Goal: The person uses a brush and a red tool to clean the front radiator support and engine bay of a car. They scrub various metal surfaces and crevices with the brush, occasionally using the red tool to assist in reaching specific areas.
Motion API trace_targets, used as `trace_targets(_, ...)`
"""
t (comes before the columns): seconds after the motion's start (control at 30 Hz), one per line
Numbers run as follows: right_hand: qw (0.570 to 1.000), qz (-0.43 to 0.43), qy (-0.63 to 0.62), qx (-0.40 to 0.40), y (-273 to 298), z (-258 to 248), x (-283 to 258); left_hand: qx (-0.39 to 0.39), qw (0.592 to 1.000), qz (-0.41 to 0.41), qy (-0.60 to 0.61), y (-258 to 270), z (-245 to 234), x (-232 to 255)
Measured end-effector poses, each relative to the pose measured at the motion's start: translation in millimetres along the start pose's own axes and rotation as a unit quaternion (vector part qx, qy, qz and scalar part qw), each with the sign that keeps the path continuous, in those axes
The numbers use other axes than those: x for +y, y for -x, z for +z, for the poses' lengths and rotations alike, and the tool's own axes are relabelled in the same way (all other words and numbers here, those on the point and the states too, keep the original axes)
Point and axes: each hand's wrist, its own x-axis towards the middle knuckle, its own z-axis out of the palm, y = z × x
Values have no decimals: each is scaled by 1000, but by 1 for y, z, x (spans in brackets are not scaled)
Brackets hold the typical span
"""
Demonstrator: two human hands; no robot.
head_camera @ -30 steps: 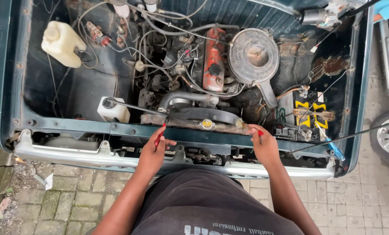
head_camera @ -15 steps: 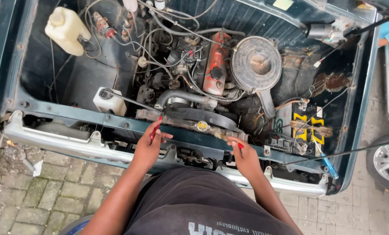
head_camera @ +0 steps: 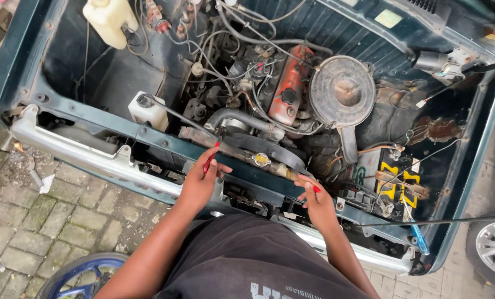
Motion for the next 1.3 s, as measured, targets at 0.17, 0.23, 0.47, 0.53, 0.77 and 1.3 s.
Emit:
trace_targets(0.17,998,-22,55,38,-5,-27,7,8,1000,-7,10,1,14,-16)
trace_targets(0.23,997,-26,50,45,1,-30,-7,-4,1000,-16,-3,6,20,-14)
trace_targets(0.47,996,-17,85,-14,1,-21,5,-36,999,8,8,17,34,-10)
trace_targets(0.53,995,-17,96,-13,5,-27,8,-43,999,12,5,19,39,-21)
trace_targets(0.77,996,-58,67,29,9,-33,-1,-56,998,-19,-36,19,35,-32)
trace_targets(1.3,999,-12,36,-5,17,-7,10,74,997,4,-12,8,-17,-21)
